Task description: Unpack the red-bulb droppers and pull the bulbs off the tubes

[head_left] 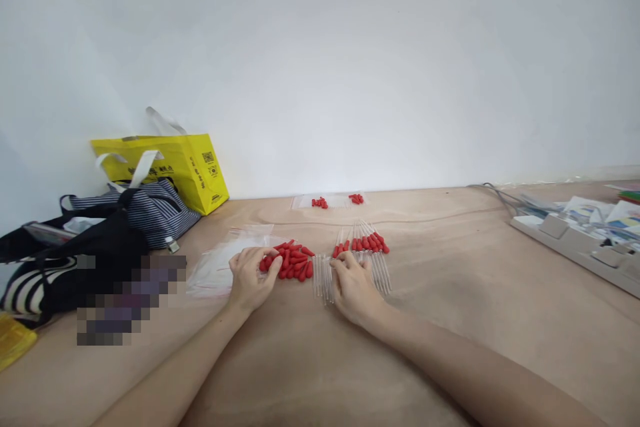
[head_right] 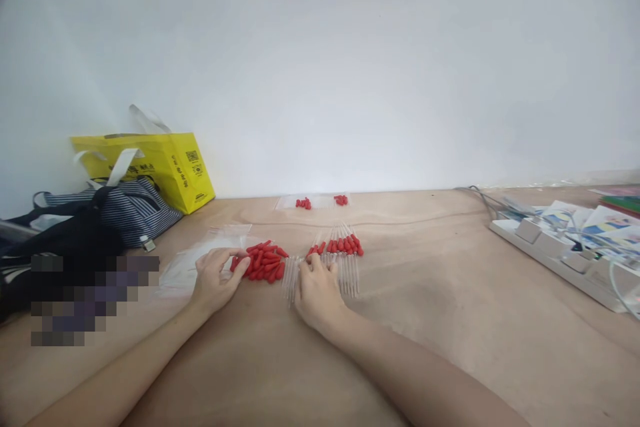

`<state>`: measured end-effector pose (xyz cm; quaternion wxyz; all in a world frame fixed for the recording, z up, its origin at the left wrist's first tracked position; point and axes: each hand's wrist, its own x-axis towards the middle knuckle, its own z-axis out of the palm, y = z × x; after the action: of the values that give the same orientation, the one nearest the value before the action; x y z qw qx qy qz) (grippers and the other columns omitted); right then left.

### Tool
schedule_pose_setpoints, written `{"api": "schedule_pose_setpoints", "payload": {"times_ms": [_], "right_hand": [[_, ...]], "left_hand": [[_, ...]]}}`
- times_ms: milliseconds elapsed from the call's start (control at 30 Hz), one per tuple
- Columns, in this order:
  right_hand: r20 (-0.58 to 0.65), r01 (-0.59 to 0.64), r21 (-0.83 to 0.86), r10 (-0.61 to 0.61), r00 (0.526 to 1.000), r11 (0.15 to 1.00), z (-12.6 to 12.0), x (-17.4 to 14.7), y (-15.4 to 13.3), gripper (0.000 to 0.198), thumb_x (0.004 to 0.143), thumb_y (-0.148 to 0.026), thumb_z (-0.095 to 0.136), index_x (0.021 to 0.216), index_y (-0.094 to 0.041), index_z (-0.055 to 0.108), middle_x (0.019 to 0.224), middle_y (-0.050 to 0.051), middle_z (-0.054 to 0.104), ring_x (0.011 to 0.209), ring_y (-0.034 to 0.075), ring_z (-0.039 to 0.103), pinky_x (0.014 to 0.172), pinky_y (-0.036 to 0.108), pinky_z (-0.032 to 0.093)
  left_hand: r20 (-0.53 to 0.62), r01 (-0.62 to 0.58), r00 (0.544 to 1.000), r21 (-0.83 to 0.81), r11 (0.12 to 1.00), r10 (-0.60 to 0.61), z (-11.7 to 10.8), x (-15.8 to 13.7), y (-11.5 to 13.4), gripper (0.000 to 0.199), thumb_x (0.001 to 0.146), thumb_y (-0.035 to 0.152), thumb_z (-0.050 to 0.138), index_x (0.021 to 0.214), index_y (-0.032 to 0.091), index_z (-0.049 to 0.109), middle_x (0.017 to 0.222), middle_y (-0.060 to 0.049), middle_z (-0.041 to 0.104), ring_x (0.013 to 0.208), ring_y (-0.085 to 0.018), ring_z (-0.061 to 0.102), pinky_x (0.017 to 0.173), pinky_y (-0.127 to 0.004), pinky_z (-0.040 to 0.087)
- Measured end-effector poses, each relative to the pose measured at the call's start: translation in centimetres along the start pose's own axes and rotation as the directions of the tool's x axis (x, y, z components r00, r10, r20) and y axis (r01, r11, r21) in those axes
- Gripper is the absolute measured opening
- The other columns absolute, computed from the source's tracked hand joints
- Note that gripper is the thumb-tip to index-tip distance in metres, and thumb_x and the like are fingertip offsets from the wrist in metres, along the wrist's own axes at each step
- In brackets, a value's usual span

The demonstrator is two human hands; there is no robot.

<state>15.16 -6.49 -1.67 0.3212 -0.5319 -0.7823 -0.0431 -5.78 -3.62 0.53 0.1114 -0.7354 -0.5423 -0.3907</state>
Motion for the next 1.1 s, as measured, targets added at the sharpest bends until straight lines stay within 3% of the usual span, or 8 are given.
{"api": "schedule_pose_setpoints", "payload": {"times_ms": [133, 300, 433, 533, 800, 933, 1033, 1100], "right_hand": [[-0.119, 0.023, 0.057, -0.017, 0.993, 0.998, -1.3, -0.9, 3.2, 0.023, 0.078, -0.010, 0.039, 0.089, -0.018, 0.057, 0.091, 0.007, 0.054, 0.085, 0.018, 0.050, 0.071, 0.033, 0.027], [-0.136, 0.133, 0.087, -0.120, 0.983, 0.987, -2.7, -3.0, 8.0, 0.025, 0.078, -0.013, 0.040, 0.099, -0.017, 0.054, 0.094, 0.009, 0.052, 0.088, 0.019, 0.050, 0.070, 0.032, 0.035], [-0.207, 0.067, 0.139, -0.038, 0.978, 0.988, -3.2, -3.3, 9.9, 0.022, 0.077, -0.016, 0.043, 0.096, -0.019, 0.055, 0.093, 0.009, 0.052, 0.083, 0.019, 0.051, 0.066, 0.031, 0.039], [-0.237, 0.057, 0.152, -0.020, 0.971, 0.987, -3.2, -3.0, 9.9, 0.020, 0.076, -0.017, 0.045, 0.093, -0.019, 0.056, 0.091, 0.008, 0.052, 0.077, 0.017, 0.052, 0.064, 0.031, 0.040], [-0.247, 0.077, 0.107, -0.049, 0.968, 0.991, -2.8, -2.7, 9.7, 0.018, 0.076, -0.016, 0.045, 0.087, -0.020, 0.059, 0.089, 0.007, 0.054, 0.078, 0.017, 0.053, 0.065, 0.031, 0.037], [-0.274, 0.110, 0.099, -0.079, 0.959, 0.989, -2.8, -2.8, 9.9, 0.017, 0.077, -0.015, 0.045, 0.086, -0.019, 0.059, 0.085, 0.005, 0.056, 0.079, 0.016, 0.053, 0.066, 0.030, 0.036], [-0.292, 0.165, 0.066, -0.139, 0.946, 0.984, -2.9, -2.8, 9.0, 0.020, 0.078, -0.015, 0.045, 0.092, -0.019, 0.058, 0.083, 0.005, 0.057, 0.079, 0.016, 0.052, 0.068, 0.030, 0.036], [-0.304, 0.208, 0.018, -0.193, 0.933, 0.978, -2.8, -2.8, 7.8, 0.022, 0.079, -0.016, 0.046, 0.098, -0.018, 0.057, 0.088, 0.006, 0.058, 0.083, 0.017, 0.051, 0.071, 0.031, 0.035]], "left_hand": [[0.147, -0.042, 0.988, 0.014, 0.999, 0.040, 0.9, 0.6, 1.8, 0.016, 0.075, 0.031, 0.048, 0.071, 0.022, 0.059, 0.080, -0.001, 0.063, 0.084, -0.020, 0.052, 0.079, -0.038, 0.029], [0.315, -0.073, 0.947, 0.041, 0.997, 0.056, 4.1, 3.3, 5.4, 0.018, 0.070, 0.035, 0.053, 0.064, 0.021, 0.061, 0.093, -0.003, 0.059, 0.093, -0.022, 0.049, 0.083, -0.043, 0.026], [0.444, -0.059, 0.896, 0.102, 0.993, 0.008, 6.7, 5.2, 8.0, 0.028, 0.066, 0.048, 0.054, 0.058, 0.022, 0.062, 0.091, -0.006, 0.058, 0.097, -0.027, 0.045, 0.083, -0.046, 0.026], [0.478, -0.085, 0.878, 0.150, 0.985, 0.003, 7.6, 5.8, 9.0, 0.033, 0.064, 0.051, 0.053, 0.056, 0.020, 0.061, 0.088, -0.008, 0.058, 0.095, -0.029, 0.045, 0.083, -0.048, 0.027], [0.449, -0.057, 0.893, 0.175, 0.983, -0.028, 7.5, 5.9, 9.5, 0.029, 0.068, 0.040, 0.052, 0.051, 0.018, 0.061, 0.082, -0.010, 0.059, 0.092, -0.030, 0.047, 0.081, -0.048, 0.029], [0.334, 0.002, 0.942, 0.114, 0.994, -0.040, 5.7, 5.2, 8.6, 0.028, 0.068, 0.038, 0.053, 0.049, 0.019, 0.060, 0.078, -0.008, 0.059, 0.089, -0.029, 0.048, 0.076, -0.047, 0.032], [0.195, -0.108, 0.975, 0.020, 0.994, 0.102, 3.3, 3.5, 7.3, 0.019, 0.068, 0.029, 0.055, 0.052, 0.018, 0.059, 0.084, -0.006, 0.059, 0.087, -0.024, 0.050, 0.078, -0.044, 0.031], [0.124, -0.252, 0.960, -0.016, 0.968, 0.252, 1.9, 2.0, 6.4, 0.015, 0.069, 0.025, 0.055, 0.057, 0.018, 0.058, 0.084, -0.004, 0.060, 0.086, -0.021, 0.051, 0.080, -0.042, 0.031]]}}
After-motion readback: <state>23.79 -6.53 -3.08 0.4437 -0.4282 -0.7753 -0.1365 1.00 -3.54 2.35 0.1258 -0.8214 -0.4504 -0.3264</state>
